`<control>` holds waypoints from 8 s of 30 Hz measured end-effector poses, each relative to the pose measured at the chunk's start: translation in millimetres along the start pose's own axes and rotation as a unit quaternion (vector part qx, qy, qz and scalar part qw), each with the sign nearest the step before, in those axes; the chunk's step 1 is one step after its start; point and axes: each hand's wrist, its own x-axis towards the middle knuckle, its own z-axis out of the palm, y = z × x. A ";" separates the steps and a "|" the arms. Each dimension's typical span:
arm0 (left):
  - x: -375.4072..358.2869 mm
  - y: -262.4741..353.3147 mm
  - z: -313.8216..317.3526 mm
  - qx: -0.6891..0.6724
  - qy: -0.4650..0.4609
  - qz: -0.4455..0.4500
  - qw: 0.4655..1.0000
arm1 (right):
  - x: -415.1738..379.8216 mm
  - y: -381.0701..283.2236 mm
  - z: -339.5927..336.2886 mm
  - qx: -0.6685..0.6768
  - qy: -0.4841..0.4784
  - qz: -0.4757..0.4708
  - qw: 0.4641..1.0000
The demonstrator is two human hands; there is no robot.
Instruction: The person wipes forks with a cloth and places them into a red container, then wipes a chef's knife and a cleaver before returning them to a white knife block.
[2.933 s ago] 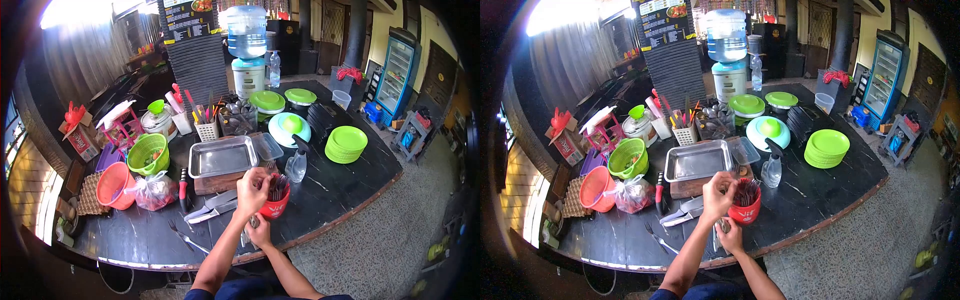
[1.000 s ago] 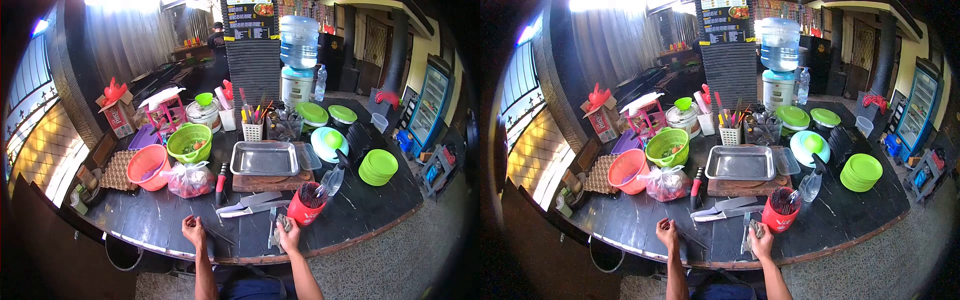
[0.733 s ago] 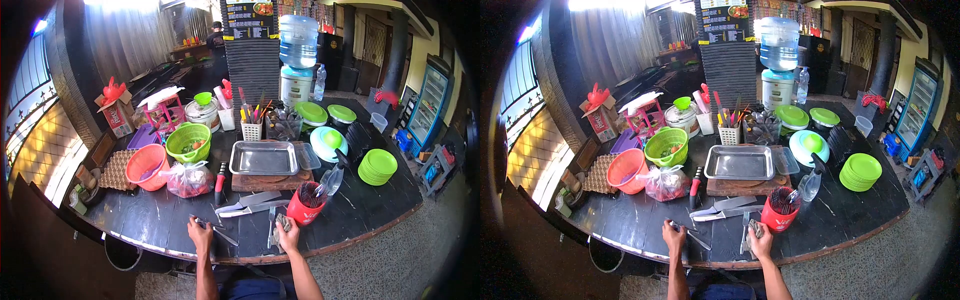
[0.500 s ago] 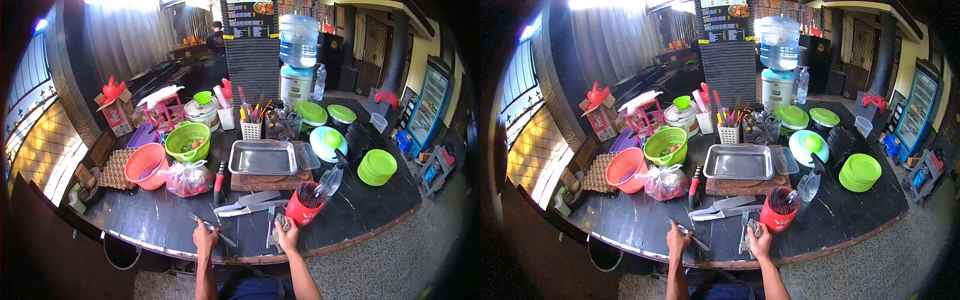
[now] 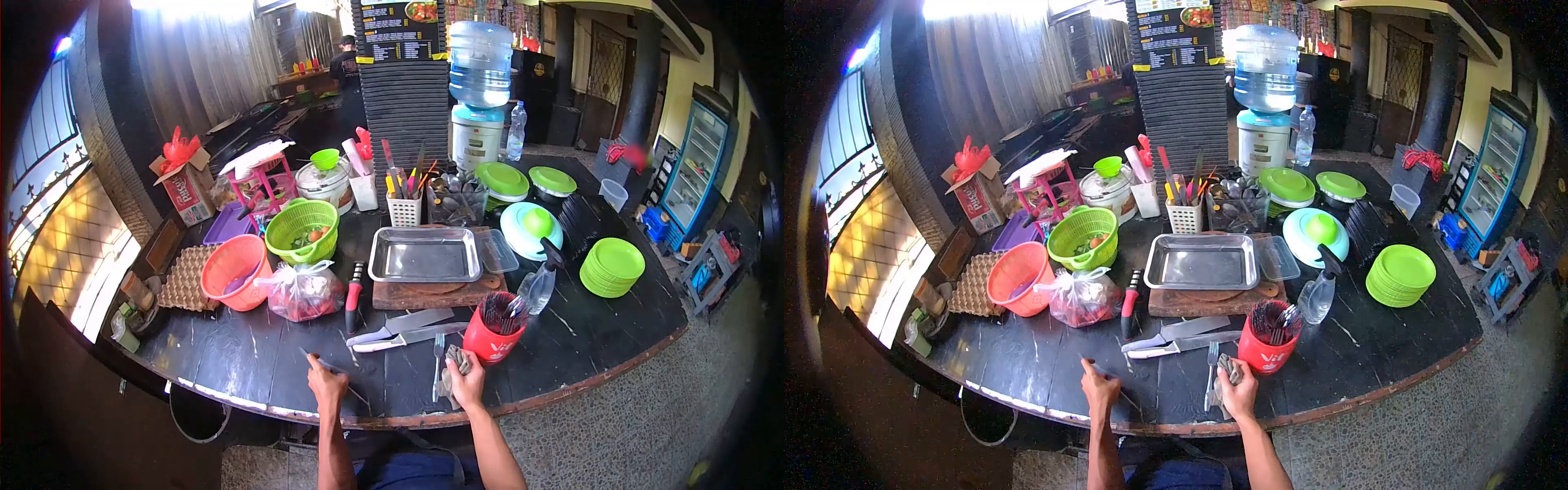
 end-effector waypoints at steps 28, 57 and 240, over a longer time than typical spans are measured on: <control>-25.5 62.0 2.1 -0.560 -0.350 -0.102 0.744 | 0.0 6.6 3.2 -0.030 0.010 -0.046 0.998; -102.8 112.3 -1.0 -0.433 -0.405 0.067 0.803 | 11.5 -86.8 24.9 -0.018 0.088 -0.239 0.967; -50.6 131.7 50.5 -0.487 -0.391 0.023 0.781 | -3.6 -51.6 5.6 -0.030 0.019 -0.130 0.991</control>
